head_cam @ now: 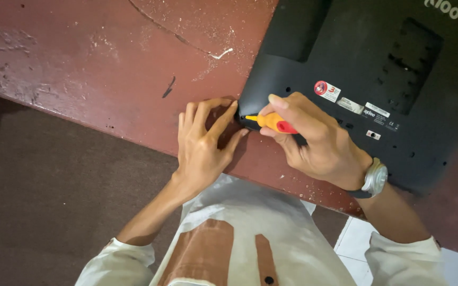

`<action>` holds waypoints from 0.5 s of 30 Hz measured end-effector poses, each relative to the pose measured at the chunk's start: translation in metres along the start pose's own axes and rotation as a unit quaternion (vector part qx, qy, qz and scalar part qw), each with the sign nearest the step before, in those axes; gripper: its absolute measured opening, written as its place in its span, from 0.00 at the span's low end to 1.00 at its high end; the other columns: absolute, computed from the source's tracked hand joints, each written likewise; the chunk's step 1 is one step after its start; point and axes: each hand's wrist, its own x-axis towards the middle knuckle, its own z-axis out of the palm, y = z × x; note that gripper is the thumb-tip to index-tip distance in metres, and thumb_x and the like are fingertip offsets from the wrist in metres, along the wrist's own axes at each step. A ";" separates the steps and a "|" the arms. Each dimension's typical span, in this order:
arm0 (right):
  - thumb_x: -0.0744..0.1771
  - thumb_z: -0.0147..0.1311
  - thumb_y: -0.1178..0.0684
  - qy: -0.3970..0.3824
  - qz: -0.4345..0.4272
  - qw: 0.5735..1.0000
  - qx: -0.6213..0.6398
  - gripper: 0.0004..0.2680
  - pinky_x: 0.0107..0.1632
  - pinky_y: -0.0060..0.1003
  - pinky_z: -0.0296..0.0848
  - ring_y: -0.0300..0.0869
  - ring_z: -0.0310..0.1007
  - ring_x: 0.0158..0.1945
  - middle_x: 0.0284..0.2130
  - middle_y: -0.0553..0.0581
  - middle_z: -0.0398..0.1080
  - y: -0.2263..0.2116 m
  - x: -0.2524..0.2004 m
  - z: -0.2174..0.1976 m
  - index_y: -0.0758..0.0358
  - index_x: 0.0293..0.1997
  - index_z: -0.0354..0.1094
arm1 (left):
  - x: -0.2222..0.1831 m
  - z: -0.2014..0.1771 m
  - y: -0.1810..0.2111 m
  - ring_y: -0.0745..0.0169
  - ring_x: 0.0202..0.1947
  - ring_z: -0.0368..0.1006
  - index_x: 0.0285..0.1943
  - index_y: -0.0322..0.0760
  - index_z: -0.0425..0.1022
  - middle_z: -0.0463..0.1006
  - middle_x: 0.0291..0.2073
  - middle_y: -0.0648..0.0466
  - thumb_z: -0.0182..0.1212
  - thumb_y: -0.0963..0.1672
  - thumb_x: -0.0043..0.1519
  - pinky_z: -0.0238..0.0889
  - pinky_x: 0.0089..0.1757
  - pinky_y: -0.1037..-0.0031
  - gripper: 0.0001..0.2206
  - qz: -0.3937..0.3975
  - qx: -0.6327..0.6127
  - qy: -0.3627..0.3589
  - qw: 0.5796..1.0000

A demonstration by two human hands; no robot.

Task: Disassembling the back panel of an Axioo monitor using a screwdriver to remove screws and prying the casing.

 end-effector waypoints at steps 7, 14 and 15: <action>0.73 0.56 0.65 -0.028 -0.008 0.997 -0.070 0.17 0.51 0.39 0.77 0.51 0.75 0.45 0.48 0.67 0.70 -0.001 0.005 -0.003 0.68 0.69 0.53 | 0.001 0.001 0.000 0.50 0.47 0.68 0.59 0.39 0.77 0.75 0.54 0.53 0.73 0.45 0.64 0.58 0.40 0.62 0.16 0.004 0.016 0.005 1.000; 0.71 0.58 0.73 -0.048 -0.028 0.995 -0.082 0.24 0.50 0.36 0.79 0.45 0.75 0.47 0.49 0.62 0.70 -0.002 0.009 -0.005 0.62 0.73 0.50 | 0.002 0.001 0.003 0.51 0.47 0.67 0.59 0.39 0.78 0.75 0.53 0.54 0.71 0.46 0.65 0.58 0.39 0.62 0.15 -0.001 0.020 0.005 1.000; 0.72 0.57 0.74 -0.045 -0.034 0.996 -0.067 0.24 0.52 0.37 0.81 0.47 0.75 0.47 0.49 0.63 0.69 -0.003 0.010 -0.006 0.63 0.74 0.48 | 0.002 0.000 0.003 0.51 0.46 0.67 0.58 0.39 0.79 0.75 0.53 0.54 0.70 0.47 0.66 0.57 0.39 0.63 0.15 -0.002 0.017 0.007 1.000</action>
